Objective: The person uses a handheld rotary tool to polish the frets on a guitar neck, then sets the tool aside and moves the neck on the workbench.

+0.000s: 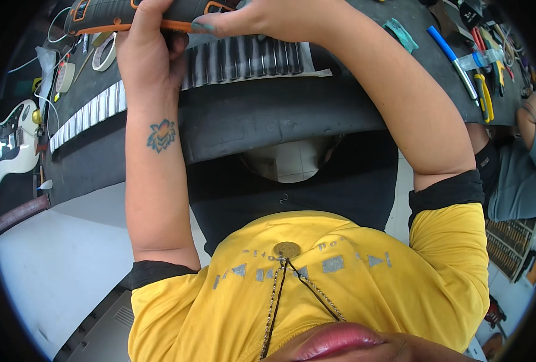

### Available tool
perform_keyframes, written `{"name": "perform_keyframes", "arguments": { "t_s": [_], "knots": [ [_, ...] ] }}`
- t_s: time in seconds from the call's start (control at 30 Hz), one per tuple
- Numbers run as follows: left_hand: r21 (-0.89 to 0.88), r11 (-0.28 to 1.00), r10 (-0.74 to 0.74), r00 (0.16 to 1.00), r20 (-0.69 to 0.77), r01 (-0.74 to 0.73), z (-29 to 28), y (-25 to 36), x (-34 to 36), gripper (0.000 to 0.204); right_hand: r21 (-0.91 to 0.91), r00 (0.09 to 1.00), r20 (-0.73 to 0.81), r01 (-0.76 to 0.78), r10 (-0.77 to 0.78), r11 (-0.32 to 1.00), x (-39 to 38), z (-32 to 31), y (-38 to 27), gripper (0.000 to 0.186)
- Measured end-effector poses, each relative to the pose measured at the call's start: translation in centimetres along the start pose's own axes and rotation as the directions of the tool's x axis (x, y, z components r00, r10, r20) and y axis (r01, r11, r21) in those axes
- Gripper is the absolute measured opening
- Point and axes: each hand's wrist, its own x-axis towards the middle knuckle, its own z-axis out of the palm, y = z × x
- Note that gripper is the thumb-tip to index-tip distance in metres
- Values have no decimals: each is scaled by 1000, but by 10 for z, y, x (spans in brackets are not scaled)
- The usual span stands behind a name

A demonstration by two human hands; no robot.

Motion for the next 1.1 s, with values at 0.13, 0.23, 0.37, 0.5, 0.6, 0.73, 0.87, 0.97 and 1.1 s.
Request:
{"name": "perform_keyframes", "arguments": {
  "t_s": [0.13,0.23,0.37,0.5,0.6,0.73,0.87,0.97,1.1],
  "knots": [
    [-20,1000,14,998,59,-13,-9,-2,2,25,38,1000,12,-29,29,999,-3,1,-7,41],
    [-21,1000,0,986,167,3,-14,-1,2,29,28,999,19,-27,26,999,-5,2,-12,41],
    [-97,991,-56,950,306,89,-7,13,-9,34,57,999,22,24,-25,998,-9,2,-5,41],
    [-110,994,23,989,149,-7,9,9,-18,39,-10,988,-13,152,-152,988,-17,6,-12,42],
    [-198,955,-138,919,370,223,7,29,-20,47,-6,996,13,84,-84,996,-21,4,-19,43],
    [-247,918,-224,920,322,310,19,35,-24,54,-45,993,1,120,-120,992,-22,5,-21,44],
    [-71,992,-72,917,393,108,-5,15,-15,56,-72,992,-15,122,-123,990,-21,8,-24,44],
    [-157,967,-130,917,378,202,9,28,-22,54,-47,996,-1,86,-86,995,-22,4,-22,44],
    [-190,956,-145,926,349,221,11,25,-23,51,-44,996,8,92,-91,995,-21,4,-19,44]
  ]
}}
